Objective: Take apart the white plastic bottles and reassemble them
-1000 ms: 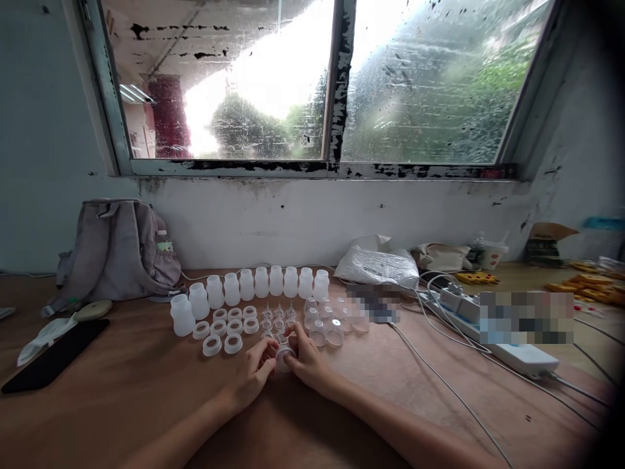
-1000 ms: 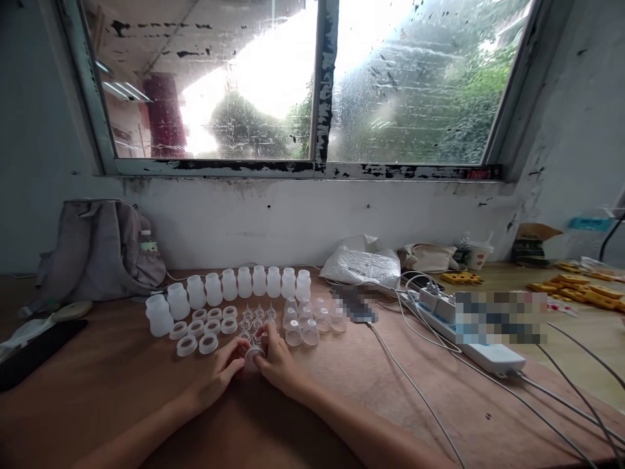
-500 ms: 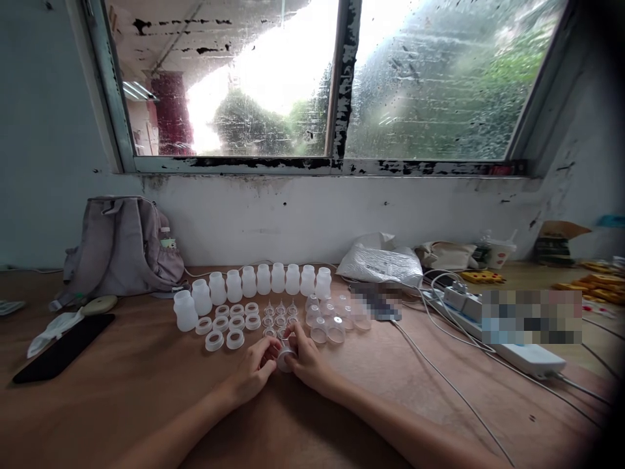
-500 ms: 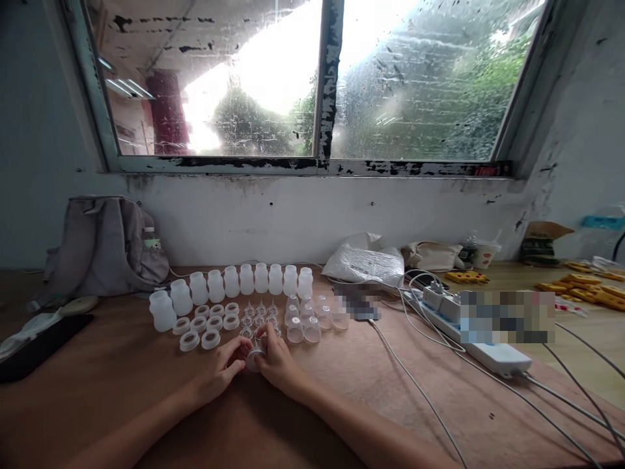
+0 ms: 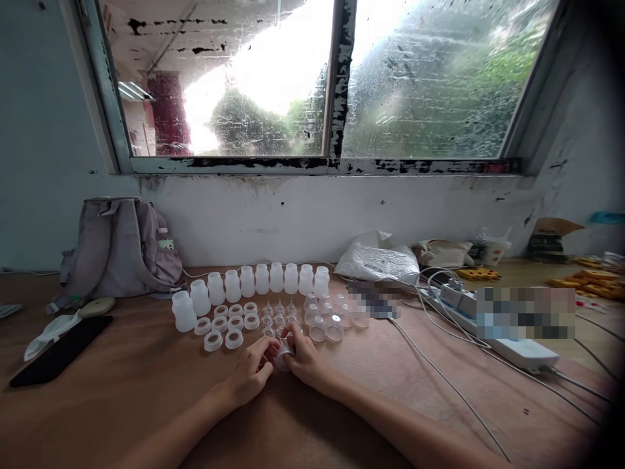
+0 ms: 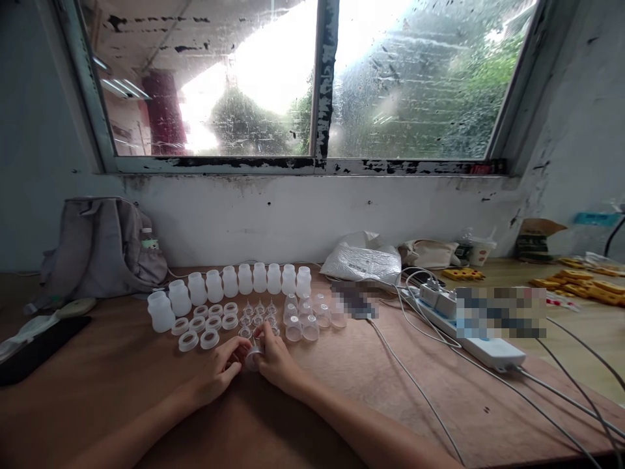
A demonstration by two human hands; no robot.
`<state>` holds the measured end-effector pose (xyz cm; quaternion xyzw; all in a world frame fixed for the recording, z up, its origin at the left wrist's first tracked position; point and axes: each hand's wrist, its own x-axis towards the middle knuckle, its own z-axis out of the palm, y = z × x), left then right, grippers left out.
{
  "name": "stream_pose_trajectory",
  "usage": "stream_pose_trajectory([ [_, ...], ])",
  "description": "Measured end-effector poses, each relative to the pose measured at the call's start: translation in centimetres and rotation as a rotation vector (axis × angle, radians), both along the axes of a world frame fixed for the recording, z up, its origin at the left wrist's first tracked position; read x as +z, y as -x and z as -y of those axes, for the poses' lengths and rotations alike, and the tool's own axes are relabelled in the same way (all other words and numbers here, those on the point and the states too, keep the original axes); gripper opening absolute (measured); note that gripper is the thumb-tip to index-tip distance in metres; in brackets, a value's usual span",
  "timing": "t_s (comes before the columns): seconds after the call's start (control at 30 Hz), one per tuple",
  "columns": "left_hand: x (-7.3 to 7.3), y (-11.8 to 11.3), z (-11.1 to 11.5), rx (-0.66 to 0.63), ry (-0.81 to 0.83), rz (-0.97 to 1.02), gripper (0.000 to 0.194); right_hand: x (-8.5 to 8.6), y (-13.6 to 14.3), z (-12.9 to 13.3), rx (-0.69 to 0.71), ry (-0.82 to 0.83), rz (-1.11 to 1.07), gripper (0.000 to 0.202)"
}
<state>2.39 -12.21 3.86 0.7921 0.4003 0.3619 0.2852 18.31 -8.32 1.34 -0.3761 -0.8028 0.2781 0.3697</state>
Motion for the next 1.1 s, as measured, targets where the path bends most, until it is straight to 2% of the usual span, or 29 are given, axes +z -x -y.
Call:
stream_pose_trajectory([
  [0.27, 0.2, 0.0, 0.3, -0.007, -0.048, -0.038, 0.025, 0.2, -0.1, -0.1, -0.013, -0.003, 0.032, 0.036],
  [0.47, 0.3, 0.0, 0.5, 0.002, -0.112, -0.077, 0.020, -0.4, -0.1, -0.3, -0.044, -0.036, 0.032, 0.034],
  [0.67, -0.6, -0.3, 0.5, 0.084, -0.270, -0.168, 0.016, -1.0, -0.1, -0.4, -0.022, -0.148, 0.061, 0.031],
  [0.87, -1.1, -0.1, -0.1, 0.177, -0.372, -0.297, 0.017, 0.1, -0.1, 0.9, 0.004, -0.247, 0.174, 0.023],
  [0.97, -1.1, 0.2, -0.3, 0.202, -0.358, -0.316, 0.016, 0.6, -0.1, 1.4, 0.018, -0.258, 0.210, 0.014],
  [1.1, -1.2, 0.3, -0.4, 0.209, -0.348, -0.322, 0.015, 0.4, -0.1, 1.5, 0.000, -0.286, 0.217, 0.010],
])
